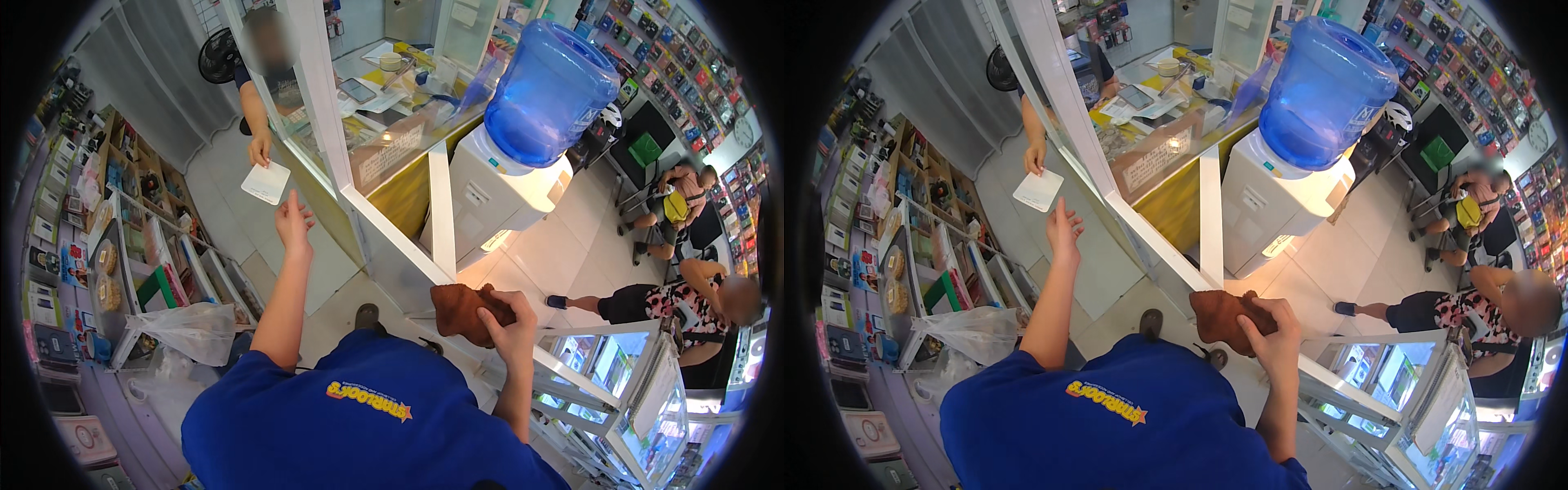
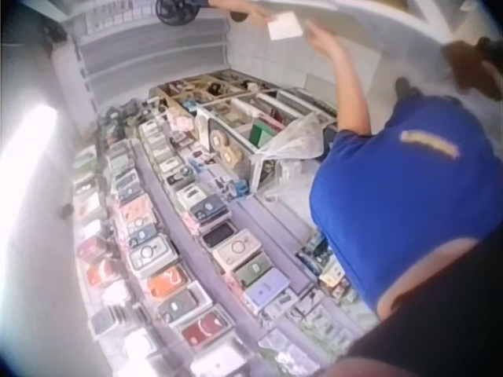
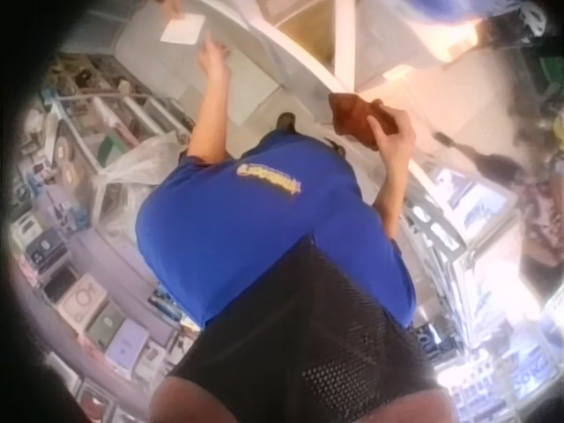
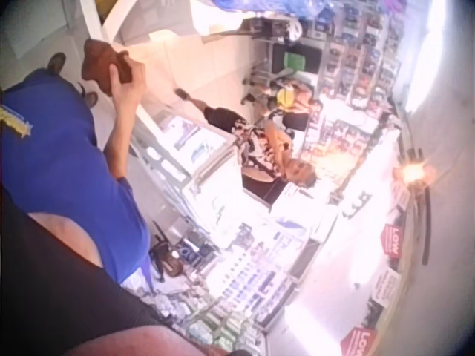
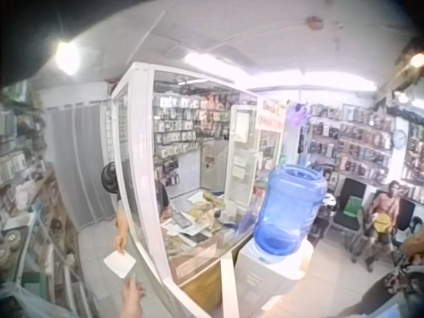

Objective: The person handles cash and documents at a counter, exchanging money with a cashier and another customer. They count banknotes, receive change, and place items into a wallet. The person also picks up a small box and a plastic cup, then walks around the store.

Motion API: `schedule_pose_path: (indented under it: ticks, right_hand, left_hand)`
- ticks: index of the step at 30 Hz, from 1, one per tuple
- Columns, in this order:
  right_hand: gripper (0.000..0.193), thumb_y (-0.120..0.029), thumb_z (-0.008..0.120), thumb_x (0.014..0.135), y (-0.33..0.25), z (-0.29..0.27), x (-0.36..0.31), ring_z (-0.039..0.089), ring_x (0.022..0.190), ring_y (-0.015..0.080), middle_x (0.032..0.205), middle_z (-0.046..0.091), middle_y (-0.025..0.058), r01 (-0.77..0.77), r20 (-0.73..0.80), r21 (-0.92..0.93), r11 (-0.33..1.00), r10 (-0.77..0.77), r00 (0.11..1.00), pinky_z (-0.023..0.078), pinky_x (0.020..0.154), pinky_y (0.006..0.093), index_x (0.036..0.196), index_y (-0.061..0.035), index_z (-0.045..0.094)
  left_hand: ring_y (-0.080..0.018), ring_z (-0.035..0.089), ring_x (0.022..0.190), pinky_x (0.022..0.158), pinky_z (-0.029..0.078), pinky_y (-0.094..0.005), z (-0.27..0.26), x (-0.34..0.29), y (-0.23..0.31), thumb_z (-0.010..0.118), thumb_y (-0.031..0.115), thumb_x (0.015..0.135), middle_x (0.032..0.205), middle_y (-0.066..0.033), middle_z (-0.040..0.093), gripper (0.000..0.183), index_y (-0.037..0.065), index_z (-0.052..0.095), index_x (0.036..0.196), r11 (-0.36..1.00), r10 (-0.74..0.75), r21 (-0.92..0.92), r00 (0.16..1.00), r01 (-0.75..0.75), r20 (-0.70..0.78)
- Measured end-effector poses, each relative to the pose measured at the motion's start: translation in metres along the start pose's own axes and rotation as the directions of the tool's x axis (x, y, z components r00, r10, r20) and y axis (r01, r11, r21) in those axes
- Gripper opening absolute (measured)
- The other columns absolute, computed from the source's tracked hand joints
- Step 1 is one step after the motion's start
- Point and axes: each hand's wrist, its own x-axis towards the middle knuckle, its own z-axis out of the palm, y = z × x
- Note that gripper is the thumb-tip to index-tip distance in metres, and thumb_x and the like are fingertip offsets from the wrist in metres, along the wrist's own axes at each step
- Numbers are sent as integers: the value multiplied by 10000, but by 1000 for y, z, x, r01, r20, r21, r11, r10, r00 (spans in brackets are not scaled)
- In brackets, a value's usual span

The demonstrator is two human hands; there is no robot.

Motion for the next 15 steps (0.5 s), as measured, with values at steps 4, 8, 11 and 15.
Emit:
schedule_pose_path:
  ticks: [4, 8, 11, 15]
  right_hand:
    - [347, -86, 889, 789, 0, -1, 0, 719, 929, 293, 995, 717, 134, 40, -20, -8, 999, -40, 999, 576, 847, 367, 1096, -16, 743]
    - [344, -93, 885, 784, 0, -2, 0, 719, 914, 291, 989, 724, 141, 55, -42, -1, 998, -55, 998, 572, 848, 365, 1085, -8, 742]
    - [349, -100, 885, 782, -1, -3, 0, 717, 916, 289, 993, 726, 145, 43, -51, 6, 999, -43, 998, 568, 851, 362, 1086, -3, 742]
    - [348, -143, 898, 791, -1, -5, -1, 732, 944, 279, 1022, 738, 114, 20, -48, -30, 999, -22, 999, 585, 856, 361, 1085, -26, 755]
  left_hand:
    - [-147, 639, 727, 608, 506, -300, -2, 33, 1, 674, 429, 1029, 964, -61, 641, 476, -8, 588, 1198, 996, 66, 67, 997, -64, -30]
    - [-154, 654, 690, 588, 508, -312, -1, 56, -10, 662, 331, 1038, 872, -69, 682, 373, -36, 645, 1104, 990, 131, 62, 986, -125, -106]
    - [-161, 657, 675, 594, 524, -320, -2, 62, -15, 662, 266, 1034, 826, -79, 690, 315, -50, 670, 1034, 978, 205, 59, 965, -198, -166]
    - [-173, 662, 699, 626, 551, -325, -3, 57, -19, 666, 225, 1024, 844, -92, 693, 296, -71, 676, 1028, 966, 259, 82, 941, -247, -217]
